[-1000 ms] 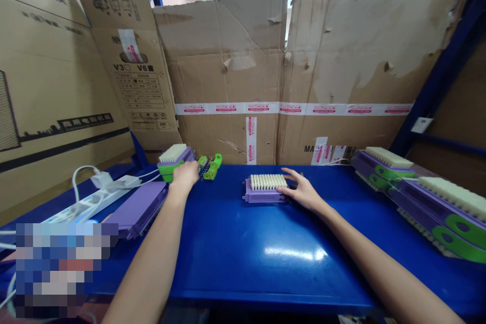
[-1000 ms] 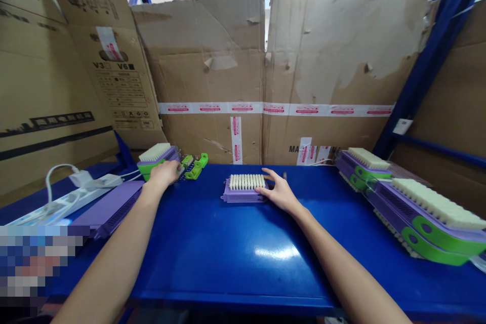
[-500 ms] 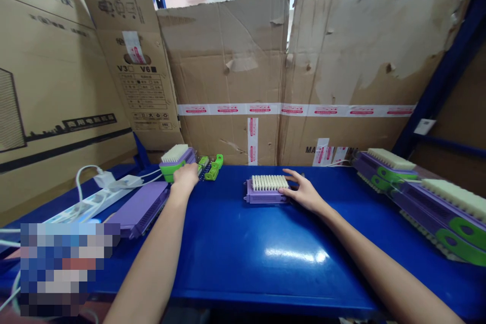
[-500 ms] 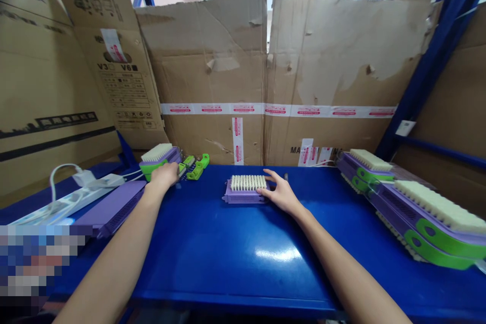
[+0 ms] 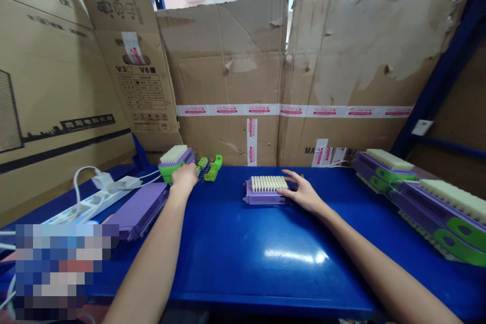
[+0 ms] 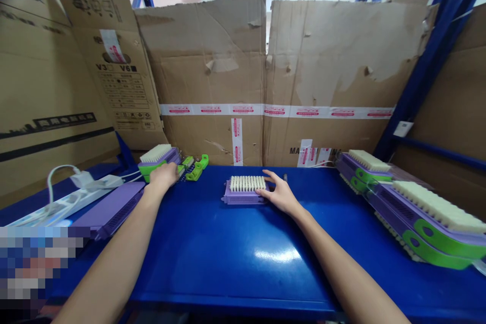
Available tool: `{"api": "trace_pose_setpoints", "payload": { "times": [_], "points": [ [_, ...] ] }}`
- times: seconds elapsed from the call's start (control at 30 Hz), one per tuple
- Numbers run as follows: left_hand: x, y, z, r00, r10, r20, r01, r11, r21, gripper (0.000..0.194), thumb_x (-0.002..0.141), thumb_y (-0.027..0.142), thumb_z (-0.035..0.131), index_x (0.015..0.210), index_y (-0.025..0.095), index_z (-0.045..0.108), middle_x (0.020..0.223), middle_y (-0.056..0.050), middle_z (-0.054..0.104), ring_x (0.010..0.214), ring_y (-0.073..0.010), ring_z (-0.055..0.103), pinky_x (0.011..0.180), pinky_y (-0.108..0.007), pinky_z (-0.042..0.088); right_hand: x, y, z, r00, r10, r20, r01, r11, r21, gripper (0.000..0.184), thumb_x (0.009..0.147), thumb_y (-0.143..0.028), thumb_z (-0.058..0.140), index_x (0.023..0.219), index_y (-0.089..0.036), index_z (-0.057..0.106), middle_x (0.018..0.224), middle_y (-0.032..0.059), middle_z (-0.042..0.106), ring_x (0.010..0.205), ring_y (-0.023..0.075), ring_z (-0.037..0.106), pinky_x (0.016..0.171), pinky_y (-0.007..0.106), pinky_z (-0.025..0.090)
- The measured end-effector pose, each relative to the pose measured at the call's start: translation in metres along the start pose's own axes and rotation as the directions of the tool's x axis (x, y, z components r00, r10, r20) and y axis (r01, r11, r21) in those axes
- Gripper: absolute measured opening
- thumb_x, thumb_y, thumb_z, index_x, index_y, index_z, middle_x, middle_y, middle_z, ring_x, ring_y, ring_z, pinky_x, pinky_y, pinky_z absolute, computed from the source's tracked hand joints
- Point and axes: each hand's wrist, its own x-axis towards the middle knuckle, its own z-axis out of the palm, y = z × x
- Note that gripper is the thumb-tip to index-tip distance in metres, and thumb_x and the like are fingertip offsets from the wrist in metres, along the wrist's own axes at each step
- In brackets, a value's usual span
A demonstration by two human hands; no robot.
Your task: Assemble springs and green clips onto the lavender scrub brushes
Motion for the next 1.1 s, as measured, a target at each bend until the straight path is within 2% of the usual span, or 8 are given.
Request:
{"api": "trace_pose_setpoints", "payload": {
  "times": [0.93, 1.1],
  "points": [
    [0.0017, -0.0013, 0.0038, 0.999, -0.010, -0.036, 0.009, 1.000, -0.026, 0.029, 0.079, 0.018, 0.045, 0.102, 0.015, 0.063, 0.104, -0.017, 0.065, 0.096, -0.0304, 0.063, 0.075, -0.037, 0.050, -0.0001, -0.0004, 0.0007, 1.000, -0.011, -0.014, 0.011, 1.000, 0.014, 0.071, 0.067, -0.040, 0.073, 0.129, -0.020, 0.046, 0.117, 0.0107, 0.063, 0.111, 0.0235, 0.058, 0.095, 0.040, 0.048],
    [0.0022, 0.0022, 0.0015, 0.996, 0.087, -0.012, -0.087, 0.995, -0.044, 0.030, 0.080, 0.017, 0.044, 0.103, 0.019, 0.063, 0.107, -0.015, 0.064, 0.099, -0.0299, 0.062, 0.079, -0.037, 0.048, 0.0003, 0.0002, 0.0001, 1.000, -0.005, 0.005, 0.005, 1.000, 0.001, 0.071, 0.068, -0.038, 0.072, 0.130, -0.021, 0.043, 0.119, 0.0103, 0.061, 0.112, 0.0229, 0.057, 0.096, 0.040, 0.047]
  ]
}}
